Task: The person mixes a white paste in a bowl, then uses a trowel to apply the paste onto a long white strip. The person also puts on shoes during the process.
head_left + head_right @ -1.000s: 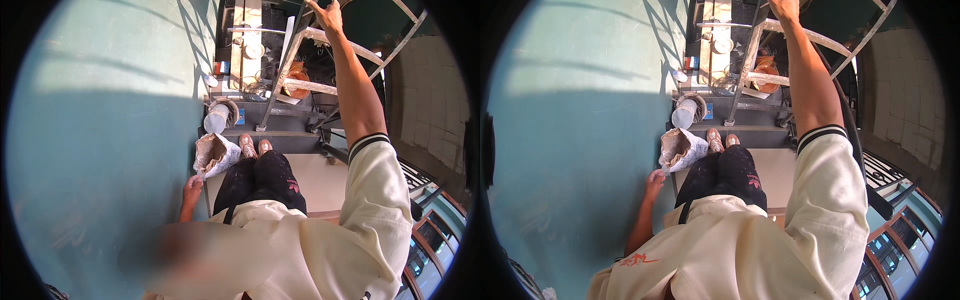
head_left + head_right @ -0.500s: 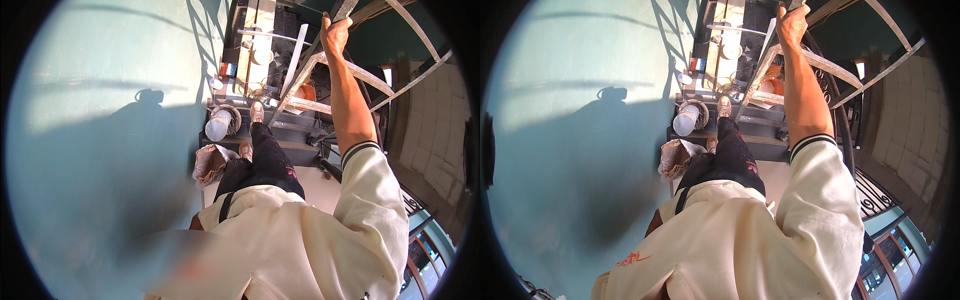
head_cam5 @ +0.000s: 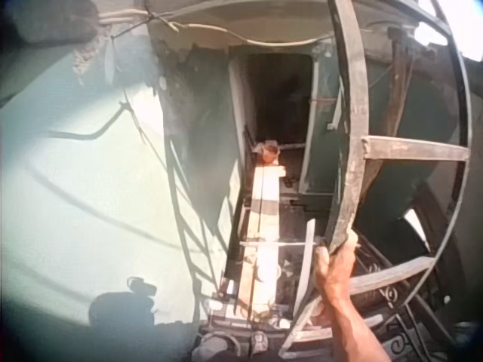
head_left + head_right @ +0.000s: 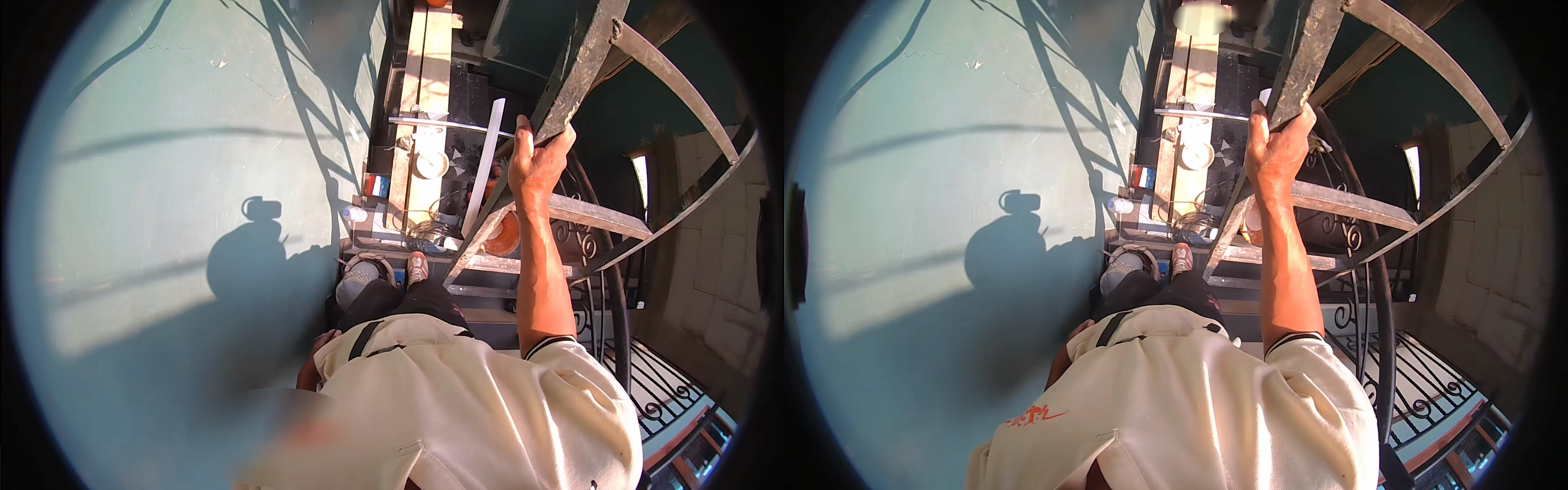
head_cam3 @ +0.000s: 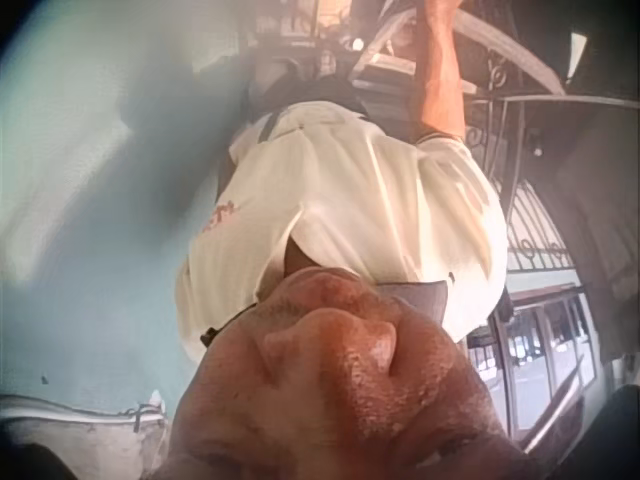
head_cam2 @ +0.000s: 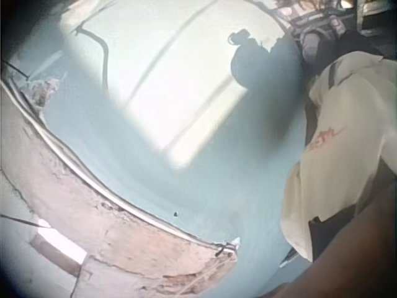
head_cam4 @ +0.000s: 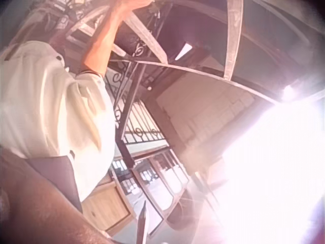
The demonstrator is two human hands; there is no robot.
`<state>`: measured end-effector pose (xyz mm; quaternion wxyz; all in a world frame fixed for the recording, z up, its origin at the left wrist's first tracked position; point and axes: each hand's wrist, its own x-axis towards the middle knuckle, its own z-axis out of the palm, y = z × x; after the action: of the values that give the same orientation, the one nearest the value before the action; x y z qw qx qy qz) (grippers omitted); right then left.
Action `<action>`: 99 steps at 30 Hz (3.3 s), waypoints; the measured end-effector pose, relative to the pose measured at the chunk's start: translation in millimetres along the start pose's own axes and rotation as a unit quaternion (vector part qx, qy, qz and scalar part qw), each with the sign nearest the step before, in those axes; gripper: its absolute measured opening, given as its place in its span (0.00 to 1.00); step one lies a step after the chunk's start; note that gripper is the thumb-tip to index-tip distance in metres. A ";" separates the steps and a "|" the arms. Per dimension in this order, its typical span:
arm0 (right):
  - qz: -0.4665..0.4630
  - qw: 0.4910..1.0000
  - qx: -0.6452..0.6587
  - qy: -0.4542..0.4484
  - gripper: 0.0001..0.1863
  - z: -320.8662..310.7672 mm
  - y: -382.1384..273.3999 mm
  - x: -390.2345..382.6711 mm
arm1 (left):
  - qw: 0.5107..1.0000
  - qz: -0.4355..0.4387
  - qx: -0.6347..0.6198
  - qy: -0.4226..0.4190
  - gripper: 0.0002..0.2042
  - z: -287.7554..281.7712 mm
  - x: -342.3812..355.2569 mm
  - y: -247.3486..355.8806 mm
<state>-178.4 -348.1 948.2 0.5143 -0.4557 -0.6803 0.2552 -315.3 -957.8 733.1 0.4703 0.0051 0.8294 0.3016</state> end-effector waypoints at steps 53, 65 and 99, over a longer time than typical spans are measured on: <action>0.357 0.900 0.234 0.089 0.33 22.9 69.1 17.0 | 0.729 0.346 0.439 -0.395 0.37 252.0 559.5 785.2; 0.764 0.530 0.008 0.368 0.31 250.6 207.7 62.7 | 0.724 0.286 0.465 -0.422 0.34 304.7 778.0 947.6; 0.717 0.652 0.211 0.128 0.16 627.5 264.6 457.7 | 0.226 0.128 0.845 -0.468 0.13 464.6 748.4 1430.3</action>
<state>-694.3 252.3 732.3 0.3352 -0.7088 0.0033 0.6207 -762.5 661.0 699.5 0.4517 0.6456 0.2219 -0.5744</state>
